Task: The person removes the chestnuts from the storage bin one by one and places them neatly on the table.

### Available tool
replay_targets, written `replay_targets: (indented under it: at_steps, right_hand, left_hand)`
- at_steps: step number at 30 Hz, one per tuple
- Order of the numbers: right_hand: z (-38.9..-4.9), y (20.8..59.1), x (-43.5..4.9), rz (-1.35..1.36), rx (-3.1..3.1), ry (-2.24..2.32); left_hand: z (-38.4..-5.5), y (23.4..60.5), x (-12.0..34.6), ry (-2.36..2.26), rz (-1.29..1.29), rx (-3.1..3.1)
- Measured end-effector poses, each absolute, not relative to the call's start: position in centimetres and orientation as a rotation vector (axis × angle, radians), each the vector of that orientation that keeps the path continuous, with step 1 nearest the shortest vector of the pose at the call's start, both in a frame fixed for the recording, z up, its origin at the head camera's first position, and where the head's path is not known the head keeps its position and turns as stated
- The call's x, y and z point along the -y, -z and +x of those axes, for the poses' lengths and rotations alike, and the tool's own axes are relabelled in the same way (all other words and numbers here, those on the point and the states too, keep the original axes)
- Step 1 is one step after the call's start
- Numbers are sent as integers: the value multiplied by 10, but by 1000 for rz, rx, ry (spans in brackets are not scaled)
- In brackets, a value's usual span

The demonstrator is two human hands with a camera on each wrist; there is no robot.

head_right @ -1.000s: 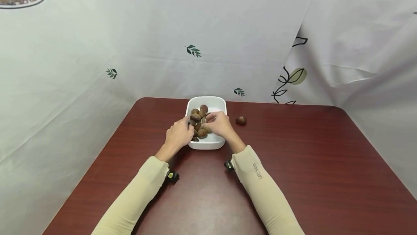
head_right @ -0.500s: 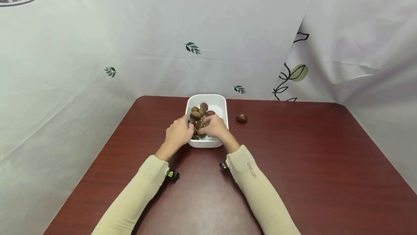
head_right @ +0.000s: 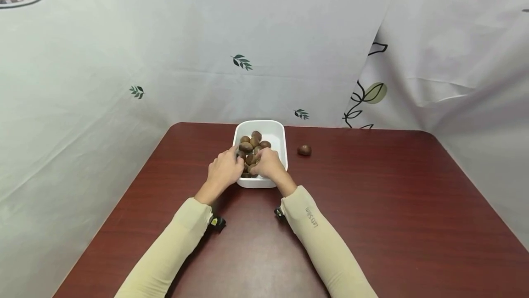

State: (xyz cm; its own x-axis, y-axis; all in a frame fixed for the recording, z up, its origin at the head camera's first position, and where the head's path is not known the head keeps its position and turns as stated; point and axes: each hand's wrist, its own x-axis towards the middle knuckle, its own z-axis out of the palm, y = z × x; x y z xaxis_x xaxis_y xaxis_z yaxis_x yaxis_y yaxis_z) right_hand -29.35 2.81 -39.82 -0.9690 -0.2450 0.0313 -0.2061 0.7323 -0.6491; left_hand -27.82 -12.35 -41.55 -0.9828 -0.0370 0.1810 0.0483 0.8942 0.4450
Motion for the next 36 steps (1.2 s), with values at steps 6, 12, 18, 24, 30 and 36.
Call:
replay_targets:
  at_steps: [6,12,18,24,30,36]
  right_hand:
    - [-293,400,-27,-493,-2926,982]
    - [-292,400,-23,-540,-2920,963]
    - [-294,402,-24,-543,-2920,956]
    - [-294,404,-25,-507,-2919,1000]
    - [-294,398,-34,-459,-2917,1165]
    - [-297,385,-59,-345,-2892,1345]
  left_hand:
    - [-279,415,123,683,-3,2884]
    - [-278,414,125,679,7,2903]
    - [-278,413,124,689,-9,2896]
    - [-277,414,123,685,-16,2897]
    - [-278,414,123,674,-9,2886]
    - [-277,413,123,692,-17,2875]
